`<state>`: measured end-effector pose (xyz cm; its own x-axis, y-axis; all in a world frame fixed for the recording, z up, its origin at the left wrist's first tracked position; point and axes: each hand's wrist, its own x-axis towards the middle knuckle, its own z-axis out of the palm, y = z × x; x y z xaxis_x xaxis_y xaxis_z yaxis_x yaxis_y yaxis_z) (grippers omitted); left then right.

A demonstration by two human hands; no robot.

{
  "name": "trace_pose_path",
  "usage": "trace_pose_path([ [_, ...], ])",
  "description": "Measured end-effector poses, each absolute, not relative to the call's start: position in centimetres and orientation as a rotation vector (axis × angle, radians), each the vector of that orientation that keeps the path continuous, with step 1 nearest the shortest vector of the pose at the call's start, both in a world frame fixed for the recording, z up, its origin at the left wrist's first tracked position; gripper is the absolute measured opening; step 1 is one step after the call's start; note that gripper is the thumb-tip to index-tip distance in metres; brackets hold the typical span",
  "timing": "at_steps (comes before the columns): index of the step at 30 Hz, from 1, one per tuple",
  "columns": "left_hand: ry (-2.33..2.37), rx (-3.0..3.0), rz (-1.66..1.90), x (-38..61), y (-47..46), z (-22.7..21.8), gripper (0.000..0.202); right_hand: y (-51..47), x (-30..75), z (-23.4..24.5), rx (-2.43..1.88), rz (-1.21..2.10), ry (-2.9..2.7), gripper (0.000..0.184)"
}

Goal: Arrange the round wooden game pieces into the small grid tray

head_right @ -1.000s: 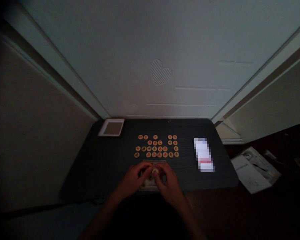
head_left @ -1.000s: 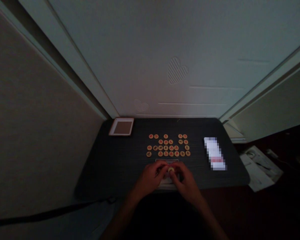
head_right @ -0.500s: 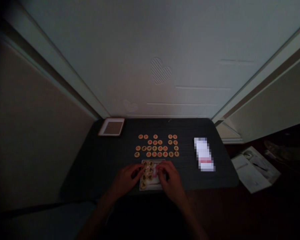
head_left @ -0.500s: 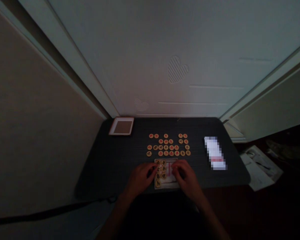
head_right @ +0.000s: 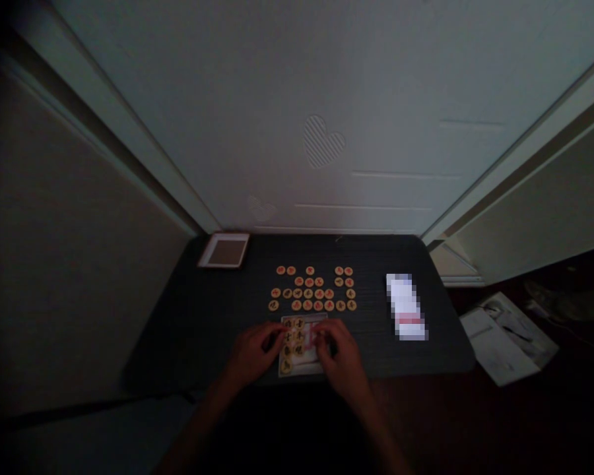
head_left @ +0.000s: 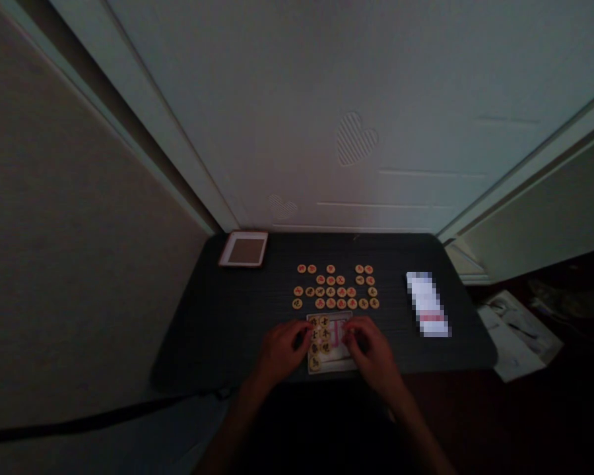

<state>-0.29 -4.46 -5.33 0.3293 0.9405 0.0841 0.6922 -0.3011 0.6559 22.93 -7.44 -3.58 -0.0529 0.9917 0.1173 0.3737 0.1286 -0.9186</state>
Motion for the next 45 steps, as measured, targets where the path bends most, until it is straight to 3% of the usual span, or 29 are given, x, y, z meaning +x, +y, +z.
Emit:
trace_pose_path([
  [14, 1.449, 2.088, 0.646, -0.3, -4.4, -5.7, 0.02, -7.5, 22.5, -4.2, -1.4, 1.25, -1.344, 0.027],
  [34, 1.402, 2.376, 0.514, -0.4, -4.6, -5.8, 0.046, -7.5, 23.0, -3.7, -1.503, 1.086, -1.479, 0.034],
  [45, 1.357, 2.365, 0.665, 0.4, -4.8, -3.9, 0.042, -7.6, 23.6, -4.4, -1.439, 0.981, -1.536, 0.029],
])
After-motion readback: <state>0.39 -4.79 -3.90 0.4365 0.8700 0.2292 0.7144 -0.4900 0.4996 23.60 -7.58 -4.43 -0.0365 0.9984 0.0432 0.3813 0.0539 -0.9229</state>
